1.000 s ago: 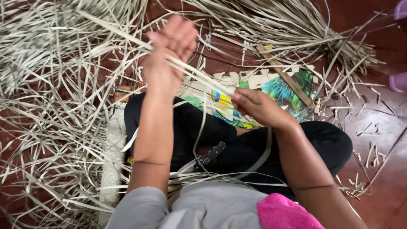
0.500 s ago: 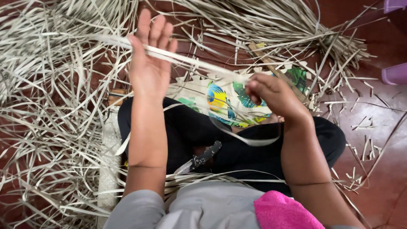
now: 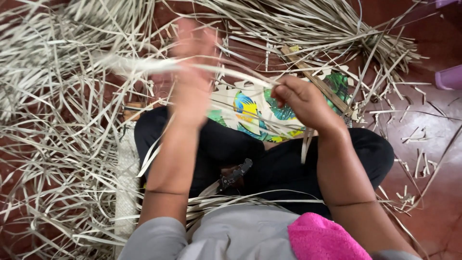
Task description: The person weaves together thin strips of plant material to create a flat surface, occasionally using a small tool to cut the ends of the strips.
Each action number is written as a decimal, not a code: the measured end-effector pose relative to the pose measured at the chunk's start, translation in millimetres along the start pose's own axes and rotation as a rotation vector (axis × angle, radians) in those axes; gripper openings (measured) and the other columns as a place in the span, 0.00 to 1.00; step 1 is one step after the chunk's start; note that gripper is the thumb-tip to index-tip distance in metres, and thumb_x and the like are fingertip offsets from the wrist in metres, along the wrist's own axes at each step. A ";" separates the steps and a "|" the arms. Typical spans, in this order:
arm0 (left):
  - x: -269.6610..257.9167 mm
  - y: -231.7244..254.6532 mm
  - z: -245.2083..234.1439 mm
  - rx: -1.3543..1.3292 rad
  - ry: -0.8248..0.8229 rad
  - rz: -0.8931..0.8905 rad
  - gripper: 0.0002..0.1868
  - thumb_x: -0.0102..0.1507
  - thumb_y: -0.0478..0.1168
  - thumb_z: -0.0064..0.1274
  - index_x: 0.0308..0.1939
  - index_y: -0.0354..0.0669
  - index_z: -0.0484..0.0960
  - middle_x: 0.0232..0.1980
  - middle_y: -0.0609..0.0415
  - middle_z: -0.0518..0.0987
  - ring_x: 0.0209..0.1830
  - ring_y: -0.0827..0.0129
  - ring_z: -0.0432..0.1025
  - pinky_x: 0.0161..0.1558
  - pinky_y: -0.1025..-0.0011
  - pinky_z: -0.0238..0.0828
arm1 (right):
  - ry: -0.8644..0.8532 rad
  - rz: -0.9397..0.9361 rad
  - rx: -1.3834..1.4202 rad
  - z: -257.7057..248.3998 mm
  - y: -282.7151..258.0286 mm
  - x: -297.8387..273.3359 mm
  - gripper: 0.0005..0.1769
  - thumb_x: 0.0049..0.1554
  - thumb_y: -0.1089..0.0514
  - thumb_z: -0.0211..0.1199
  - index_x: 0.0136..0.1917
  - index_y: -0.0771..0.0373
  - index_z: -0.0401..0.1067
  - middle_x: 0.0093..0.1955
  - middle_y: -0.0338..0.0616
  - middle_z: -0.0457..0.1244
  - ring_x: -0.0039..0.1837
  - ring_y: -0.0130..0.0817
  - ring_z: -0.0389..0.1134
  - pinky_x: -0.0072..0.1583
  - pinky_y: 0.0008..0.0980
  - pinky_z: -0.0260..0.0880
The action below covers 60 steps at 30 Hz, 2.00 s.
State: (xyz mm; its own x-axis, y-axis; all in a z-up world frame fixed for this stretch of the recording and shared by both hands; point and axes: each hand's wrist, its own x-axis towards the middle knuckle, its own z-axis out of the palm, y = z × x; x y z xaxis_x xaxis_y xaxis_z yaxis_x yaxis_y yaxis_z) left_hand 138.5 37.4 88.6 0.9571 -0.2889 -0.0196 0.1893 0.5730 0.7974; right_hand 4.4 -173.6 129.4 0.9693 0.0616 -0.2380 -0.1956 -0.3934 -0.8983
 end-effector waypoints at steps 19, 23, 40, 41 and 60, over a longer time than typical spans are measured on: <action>-16.7 75.3 -43.1 -0.227 0.234 0.009 0.40 0.63 0.60 0.46 0.75 0.41 0.67 0.63 0.46 0.81 0.65 0.54 0.76 0.59 0.63 0.75 | 0.303 -0.008 -0.063 -47.6 -12.1 -17.9 0.10 0.68 0.59 0.57 0.61 0.61 0.74 0.62 0.47 0.68 0.63 0.35 0.70 0.62 0.35 0.74; 0.8 59.6 -57.7 -0.048 0.304 -0.042 0.43 0.63 0.62 0.39 0.76 0.41 0.65 0.61 0.49 0.81 0.57 0.64 0.77 0.46 0.72 0.65 | 0.357 -0.113 0.276 -56.8 0.6 -28.8 0.07 0.62 0.60 0.62 0.55 0.60 0.74 0.59 0.40 0.67 0.65 0.29 0.69 0.65 0.27 0.73; -73.6 26.3 50.7 0.845 -0.593 0.088 0.11 0.68 0.46 0.58 0.47 0.46 0.88 0.41 0.51 0.87 0.45 0.59 0.82 0.53 0.65 0.76 | 0.348 -0.401 -0.028 -28.5 34.1 -4.6 0.06 0.63 0.70 0.60 0.53 0.70 0.76 0.42 0.58 0.65 0.43 0.48 0.71 0.43 0.42 0.69; -68.9 21.8 52.1 0.845 -0.594 0.083 0.11 0.68 0.46 0.58 0.47 0.46 0.88 0.41 0.51 0.87 0.45 0.59 0.82 0.53 0.65 0.76 | 0.350 -0.396 -0.025 -22.3 30.9 -4.2 0.06 0.63 0.70 0.60 0.53 0.70 0.76 0.42 0.58 0.65 0.43 0.48 0.71 0.43 0.42 0.69; -20.9 -20.9 -32.4 0.863 0.034 -0.228 0.03 0.69 0.40 0.55 0.42 0.51 0.84 0.30 0.67 0.77 0.25 0.83 0.62 0.27 0.82 0.58 | 0.034 -0.162 -0.292 26.7 2.2 -2.0 0.03 0.65 0.64 0.59 0.52 0.59 0.71 0.51 0.43 0.63 0.49 0.34 0.62 0.51 0.35 0.62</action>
State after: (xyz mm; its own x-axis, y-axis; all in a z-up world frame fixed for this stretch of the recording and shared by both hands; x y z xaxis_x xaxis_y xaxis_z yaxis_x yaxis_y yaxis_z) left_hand 121.6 56.3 52.7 0.9250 -0.2942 -0.2405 0.1584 -0.2768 0.9478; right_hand -2.0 -150.1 118.0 0.9897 0.1163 -0.0840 0.0076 -0.6274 -0.7786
